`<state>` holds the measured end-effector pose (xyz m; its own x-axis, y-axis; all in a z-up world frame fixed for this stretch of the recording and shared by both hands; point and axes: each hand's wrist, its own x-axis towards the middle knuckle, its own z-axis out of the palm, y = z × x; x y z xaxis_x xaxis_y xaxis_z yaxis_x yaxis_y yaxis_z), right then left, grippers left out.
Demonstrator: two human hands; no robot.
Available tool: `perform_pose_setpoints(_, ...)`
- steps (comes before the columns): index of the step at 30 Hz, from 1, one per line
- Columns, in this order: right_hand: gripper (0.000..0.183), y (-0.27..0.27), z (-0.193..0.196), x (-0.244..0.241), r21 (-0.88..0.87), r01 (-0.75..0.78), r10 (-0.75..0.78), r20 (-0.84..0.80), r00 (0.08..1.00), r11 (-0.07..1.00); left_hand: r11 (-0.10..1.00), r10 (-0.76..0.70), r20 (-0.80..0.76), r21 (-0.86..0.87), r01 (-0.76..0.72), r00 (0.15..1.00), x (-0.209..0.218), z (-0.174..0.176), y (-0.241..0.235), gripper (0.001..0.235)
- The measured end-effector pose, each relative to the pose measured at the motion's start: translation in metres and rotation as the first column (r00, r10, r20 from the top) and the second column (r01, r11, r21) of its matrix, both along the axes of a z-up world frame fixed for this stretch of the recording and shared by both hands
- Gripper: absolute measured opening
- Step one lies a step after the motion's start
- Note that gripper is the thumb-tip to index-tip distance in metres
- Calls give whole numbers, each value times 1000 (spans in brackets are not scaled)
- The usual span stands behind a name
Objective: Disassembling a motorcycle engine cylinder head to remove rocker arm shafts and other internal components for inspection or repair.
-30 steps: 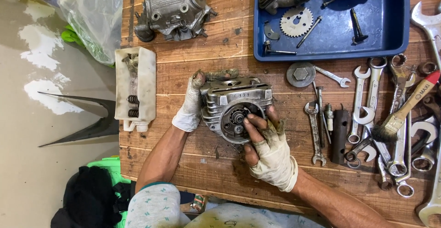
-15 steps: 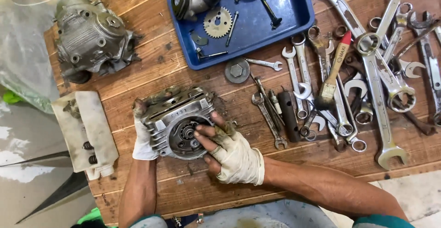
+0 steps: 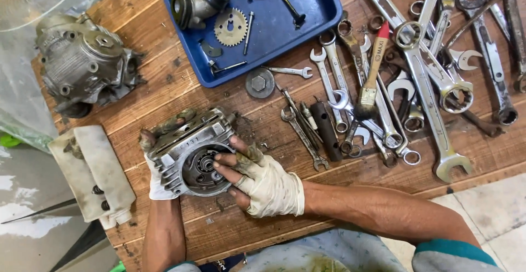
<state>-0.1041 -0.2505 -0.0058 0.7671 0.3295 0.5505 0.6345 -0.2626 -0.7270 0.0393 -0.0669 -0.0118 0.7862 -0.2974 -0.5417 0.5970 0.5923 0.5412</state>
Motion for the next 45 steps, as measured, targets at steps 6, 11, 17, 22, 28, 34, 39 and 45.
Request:
perform_pose_setpoints(6, 48, 16, 6, 4, 134, 264, -278, 91, 956, 955, 998, 33, 17, 50, -34, 999, 2, 9, 1, 72)
perform_pose_setpoints(11, 49, 16, 2, 5, 150, 242, -260, 119, 958, 959, 992, 90, 23, 87, -92, 996, -12, 18, 7, 73)
perform_pose_setpoints(17, 49, 13, 1, 4, 100, 224, -235, 123, 964, 969, 974, 174, 42, 137, -178, 984, -29, 29, 25, 74)
perform_pose_setpoints(22, 52, 17, -6, 5, 49, 280, -285, 164, 944, 959, 964, 205, 47, 161, -210, 978, -41, 33, 28, 75)
perform_pose_setpoints(28, 56, 11, 8, 5, -12, 315, -305, 210, 929, 949, 939, 216, 79, 255, -229, 973, -55, 86, -13, 68)
perform_pose_setpoints(34, 55, 12, 10, 7, -7, 296, -290, 191, 938, 955, 934, 287, 34, 211, -288, 957, -49, 78, -6, 58)
perform_pose_setpoints(39, 53, 6, 13, 5, -88, 242, -227, 149, 962, 966, 968, 232, 31, 86, -234, 972, -45, 61, 21, 58)
perform_pose_setpoints(45, 51, 2, 13, 3, -141, 161, -152, 71, 986, 977, 992, 93, -81, -79, -100, 992, -44, 34, 51, 63)
